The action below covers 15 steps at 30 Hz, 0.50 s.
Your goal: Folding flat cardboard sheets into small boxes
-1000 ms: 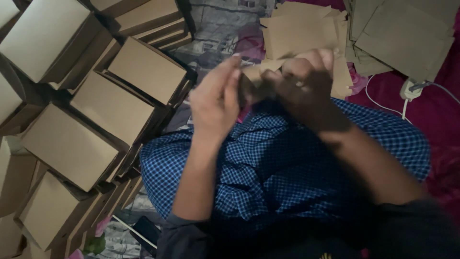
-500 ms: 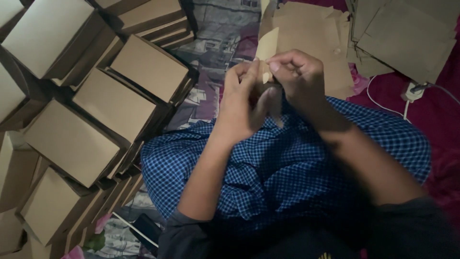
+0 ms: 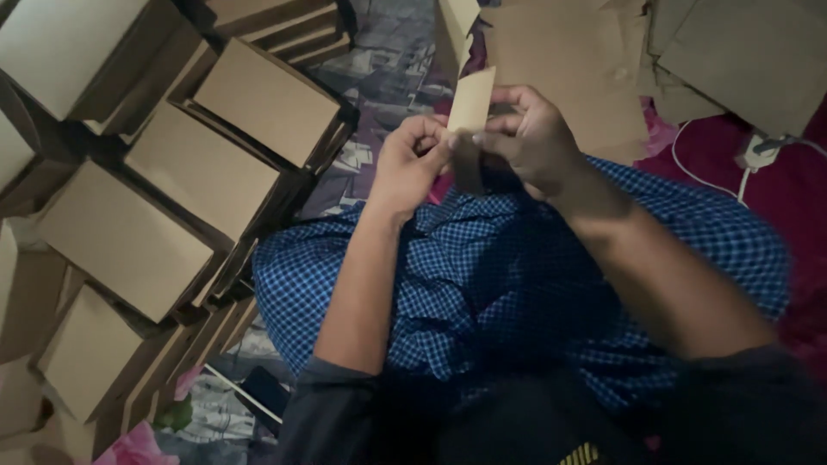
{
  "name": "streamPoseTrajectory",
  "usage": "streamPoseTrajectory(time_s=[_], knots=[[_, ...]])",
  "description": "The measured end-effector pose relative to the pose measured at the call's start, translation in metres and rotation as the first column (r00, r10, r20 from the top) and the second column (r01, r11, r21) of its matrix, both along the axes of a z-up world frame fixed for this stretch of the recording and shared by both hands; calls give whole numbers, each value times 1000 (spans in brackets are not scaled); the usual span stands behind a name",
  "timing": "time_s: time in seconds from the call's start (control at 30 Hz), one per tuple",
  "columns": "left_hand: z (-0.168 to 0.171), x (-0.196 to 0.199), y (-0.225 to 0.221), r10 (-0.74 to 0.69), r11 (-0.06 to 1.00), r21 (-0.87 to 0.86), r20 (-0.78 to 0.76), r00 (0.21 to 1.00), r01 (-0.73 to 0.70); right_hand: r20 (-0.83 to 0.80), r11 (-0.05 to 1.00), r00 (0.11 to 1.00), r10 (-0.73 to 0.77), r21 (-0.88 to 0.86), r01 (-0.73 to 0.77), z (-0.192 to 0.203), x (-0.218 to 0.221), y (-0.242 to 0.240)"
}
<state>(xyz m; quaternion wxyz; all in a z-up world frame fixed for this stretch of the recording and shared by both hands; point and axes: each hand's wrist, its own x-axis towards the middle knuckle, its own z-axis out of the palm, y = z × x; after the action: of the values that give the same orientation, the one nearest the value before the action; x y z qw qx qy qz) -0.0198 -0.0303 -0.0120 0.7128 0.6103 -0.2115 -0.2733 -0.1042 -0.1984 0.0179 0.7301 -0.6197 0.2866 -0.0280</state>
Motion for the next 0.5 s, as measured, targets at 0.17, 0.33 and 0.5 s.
streamPoseTrajectory(time_s=[0.17,0.33,0.5], knots=[[0,1,2,49,999,25,-24,999,-48,46,980,999,23,197,-32,-23,4,3],[-15,4,4,44,999,-18,-28,999,-45,90,981,996,16,190,-33,-17,6,5],[7,0,4,105,978,177,57,993,-113,186,996,979,85,16,-89,-36,6,-1]])
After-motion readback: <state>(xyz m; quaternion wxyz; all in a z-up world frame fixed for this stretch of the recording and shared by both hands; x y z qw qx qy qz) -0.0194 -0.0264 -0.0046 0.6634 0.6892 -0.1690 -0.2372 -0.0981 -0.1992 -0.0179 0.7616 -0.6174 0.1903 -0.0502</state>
